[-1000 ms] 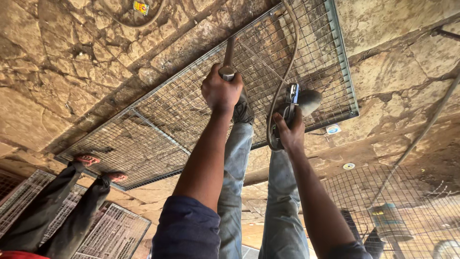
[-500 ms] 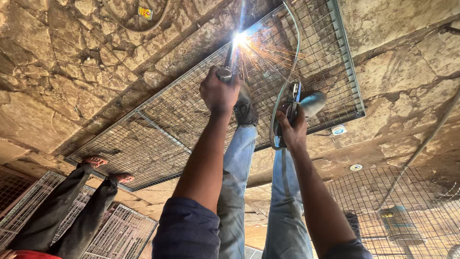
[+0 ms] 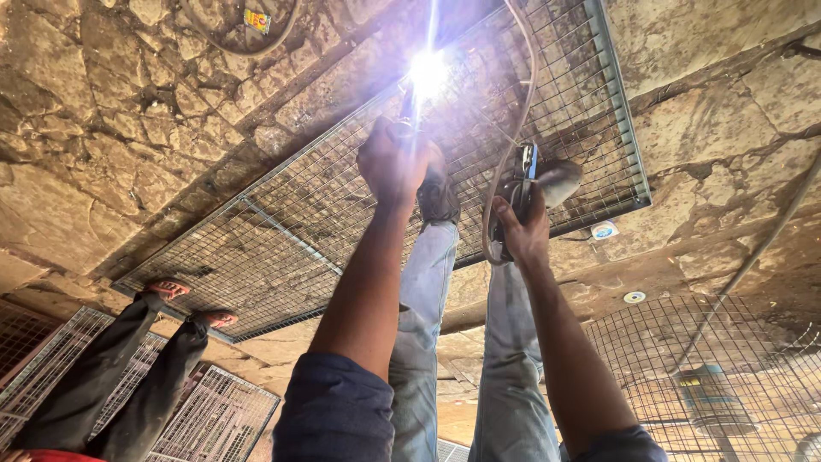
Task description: The person welds a metal mesh screen to a rectangular metal frame using a welding tool and electrode.
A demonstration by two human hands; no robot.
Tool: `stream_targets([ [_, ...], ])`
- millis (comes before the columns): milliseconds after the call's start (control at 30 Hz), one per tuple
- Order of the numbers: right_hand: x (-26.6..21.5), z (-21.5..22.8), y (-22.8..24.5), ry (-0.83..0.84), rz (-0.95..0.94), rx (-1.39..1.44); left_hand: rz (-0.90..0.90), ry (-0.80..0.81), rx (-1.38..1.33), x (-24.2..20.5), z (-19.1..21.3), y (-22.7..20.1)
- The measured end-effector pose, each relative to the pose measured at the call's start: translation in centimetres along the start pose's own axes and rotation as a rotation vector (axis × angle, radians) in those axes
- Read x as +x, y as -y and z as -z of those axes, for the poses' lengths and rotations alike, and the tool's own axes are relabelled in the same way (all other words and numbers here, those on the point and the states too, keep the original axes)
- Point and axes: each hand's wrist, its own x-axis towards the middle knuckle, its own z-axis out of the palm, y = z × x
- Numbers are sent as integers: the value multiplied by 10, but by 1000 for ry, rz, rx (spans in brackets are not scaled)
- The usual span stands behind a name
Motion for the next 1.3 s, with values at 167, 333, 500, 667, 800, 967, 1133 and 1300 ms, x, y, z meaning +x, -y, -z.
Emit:
stream_targets([
  [167, -1, 1, 5, 24, 10, 15, 43, -56, -159, -10, -6, 2],
  [333, 2, 5, 17, 46, 65, -201, -1, -61, -184, -6, -2, 0],
  [500, 6, 3, 22, 118, 112, -347, 164, 74, -92, 3, 3, -6],
  [667, 9, -1, 9, 45, 219, -445, 74, 75, 34, 3, 0, -7],
  [800, -1, -10, -16, -11, 98, -155, -89, 263, 448, 9, -7, -3],
  [967, -40, -14, -39, -156, 305, 17, 79, -18, -143, -3, -6, -3],
  [1133, -69, -23, -31, -84, 135, 406, 81, -77, -166, -11, -3, 4],
  [1300, -79, -38, -8, -37, 50, 693, 79, -50, -223, -20, -8, 3],
])
